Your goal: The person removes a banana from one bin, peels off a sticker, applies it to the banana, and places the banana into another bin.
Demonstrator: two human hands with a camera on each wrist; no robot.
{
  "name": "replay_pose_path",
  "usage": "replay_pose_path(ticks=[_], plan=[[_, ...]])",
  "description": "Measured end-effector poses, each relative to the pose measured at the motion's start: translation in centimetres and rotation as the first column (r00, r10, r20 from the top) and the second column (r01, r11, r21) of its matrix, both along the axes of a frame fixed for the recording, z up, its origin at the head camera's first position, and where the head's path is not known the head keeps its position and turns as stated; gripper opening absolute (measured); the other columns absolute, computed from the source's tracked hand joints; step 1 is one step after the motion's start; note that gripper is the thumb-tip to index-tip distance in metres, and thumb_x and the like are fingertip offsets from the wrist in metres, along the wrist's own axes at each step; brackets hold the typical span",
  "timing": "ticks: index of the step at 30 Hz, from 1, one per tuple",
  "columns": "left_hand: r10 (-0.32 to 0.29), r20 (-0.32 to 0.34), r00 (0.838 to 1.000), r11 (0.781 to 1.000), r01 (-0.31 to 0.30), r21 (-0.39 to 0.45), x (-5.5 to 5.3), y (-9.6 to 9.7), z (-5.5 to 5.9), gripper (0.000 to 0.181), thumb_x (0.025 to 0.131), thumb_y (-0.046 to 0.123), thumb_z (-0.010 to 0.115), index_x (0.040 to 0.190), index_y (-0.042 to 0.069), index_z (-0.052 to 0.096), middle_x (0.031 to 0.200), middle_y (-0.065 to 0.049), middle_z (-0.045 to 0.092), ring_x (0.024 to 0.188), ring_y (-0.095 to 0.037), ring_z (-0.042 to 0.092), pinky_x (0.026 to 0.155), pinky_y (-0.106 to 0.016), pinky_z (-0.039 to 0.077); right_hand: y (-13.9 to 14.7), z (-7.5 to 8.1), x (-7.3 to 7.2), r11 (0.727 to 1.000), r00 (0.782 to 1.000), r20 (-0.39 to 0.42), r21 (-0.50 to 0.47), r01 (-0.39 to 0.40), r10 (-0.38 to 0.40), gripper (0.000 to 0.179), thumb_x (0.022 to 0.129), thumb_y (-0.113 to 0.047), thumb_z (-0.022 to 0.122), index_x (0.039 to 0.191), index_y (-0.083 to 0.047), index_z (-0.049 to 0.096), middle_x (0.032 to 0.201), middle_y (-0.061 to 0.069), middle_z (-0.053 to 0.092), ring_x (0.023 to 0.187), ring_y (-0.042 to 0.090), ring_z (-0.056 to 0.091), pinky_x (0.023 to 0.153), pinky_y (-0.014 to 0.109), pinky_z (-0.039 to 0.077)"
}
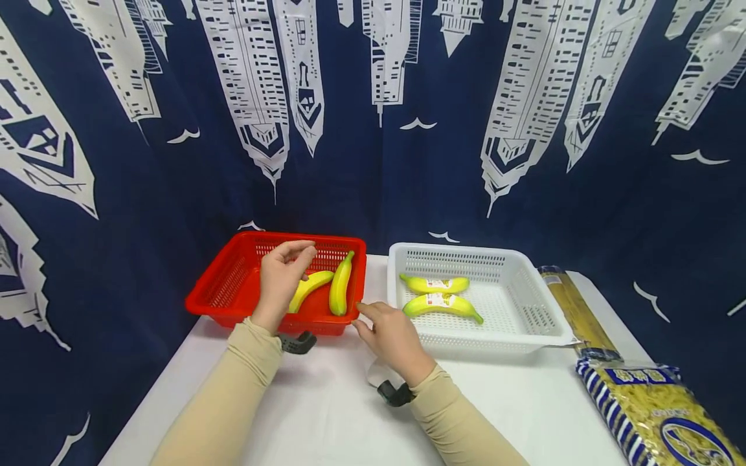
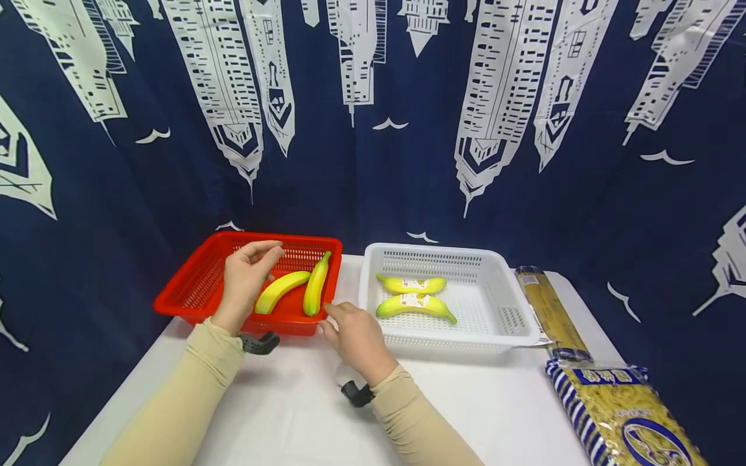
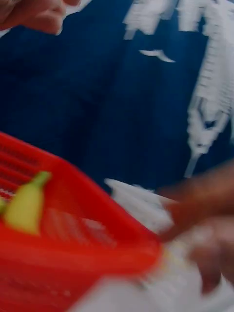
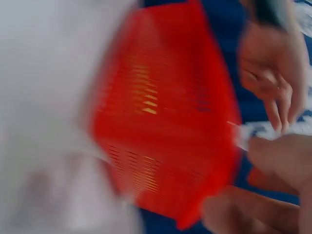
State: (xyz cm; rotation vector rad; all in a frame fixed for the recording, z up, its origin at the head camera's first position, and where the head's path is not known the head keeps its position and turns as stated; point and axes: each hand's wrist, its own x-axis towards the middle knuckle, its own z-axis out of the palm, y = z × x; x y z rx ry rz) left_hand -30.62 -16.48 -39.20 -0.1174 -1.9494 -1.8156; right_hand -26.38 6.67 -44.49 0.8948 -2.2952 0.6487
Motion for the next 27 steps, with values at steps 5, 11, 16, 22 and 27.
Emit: replay_pose_path(ticks=[5, 11, 16, 22, 27], plan=[[0.025, 0.198, 0.98, 0.997, -0.01, -0.076, -3.2, -3.3, -0.1, 0.034, 0.096, 0.019, 0.072, 0.123, -0.001, 0.072, 0.112, -0.014, 0.074, 0.063, -0.012, 0.062, 0.066, -0.023, 0.055, -1.2, -1.9, 0.3, 0.996, 0.989, -0.124, 0.022, 0.083, -0.08, 0.015, 0.085, -0.018, 0.086, 0.096, -0.01, 0.08, 0.097, 0.004, 0.074, 0.083, 0.019, 0.074, 0.07, 0.031, 0.061], [0.103, 0.344, 0.933, 0.972, -0.021, -0.233, -5.5, -4.9, -1.7, 0.034, 0.097, 0.022, 0.068, 0.124, 0.001, 0.071, 0.123, -0.016, 0.07, 0.074, -0.017, 0.069, 0.074, -0.025, 0.056, -1.5, -2.2, 0.2, 0.997, 0.988, -0.135, -0.017, 0.073, -0.075, 0.014, 0.083, -0.016, 0.087, 0.092, -0.009, 0.08, 0.106, 0.008, 0.075, 0.094, 0.023, 0.074, 0.079, 0.034, 0.061], [0.164, 0.429, 0.888, 0.878, 0.066, -0.473, -6.4, -5.4, -3.3, 0.038, 0.095, 0.029, 0.071, 0.123, 0.003, 0.07, 0.121, -0.016, 0.071, 0.086, -0.029, 0.073, 0.076, -0.032, 0.055, -1.6, -2.1, 0.3, 0.998, 0.99, -0.12, -0.018, 0.068, -0.07, 0.013, 0.083, -0.015, 0.087, 0.093, -0.008, 0.08, 0.105, 0.008, 0.076, 0.096, 0.023, 0.074, 0.081, 0.033, 0.061], [0.18, 0.565, 0.805, 0.695, 0.303, -0.652, -7.0, -5.6, -3.8, 0.05, 0.082, 0.041, 0.082, 0.106, 0.0, 0.068, 0.098, -0.014, 0.067, 0.082, -0.025, 0.061, 0.075, -0.034, 0.05, -1.6, -2.3, 0.3, 0.997, 0.992, -0.107, -0.015, 0.07, -0.071, 0.014, 0.083, -0.014, 0.087, 0.093, -0.008, 0.081, 0.105, 0.008, 0.076, 0.098, 0.022, 0.074, 0.083, 0.033, 0.061], [0.26, 0.67, 0.695, 0.579, 0.443, -0.684, -6.5, -4.7, -2.8, 0.053, 0.073, 0.046, 0.087, 0.09, 0.005, 0.058, 0.081, -0.006, 0.051, 0.077, -0.023, 0.052, 0.066, -0.031, 0.043, -1.4, -2.0, 0.3, 0.997, 0.992, -0.105, -0.025, 0.068, -0.07, 0.014, 0.083, -0.014, 0.087, 0.093, -0.009, 0.08, 0.104, 0.008, 0.076, 0.097, 0.022, 0.074, 0.082, 0.033, 0.061]])
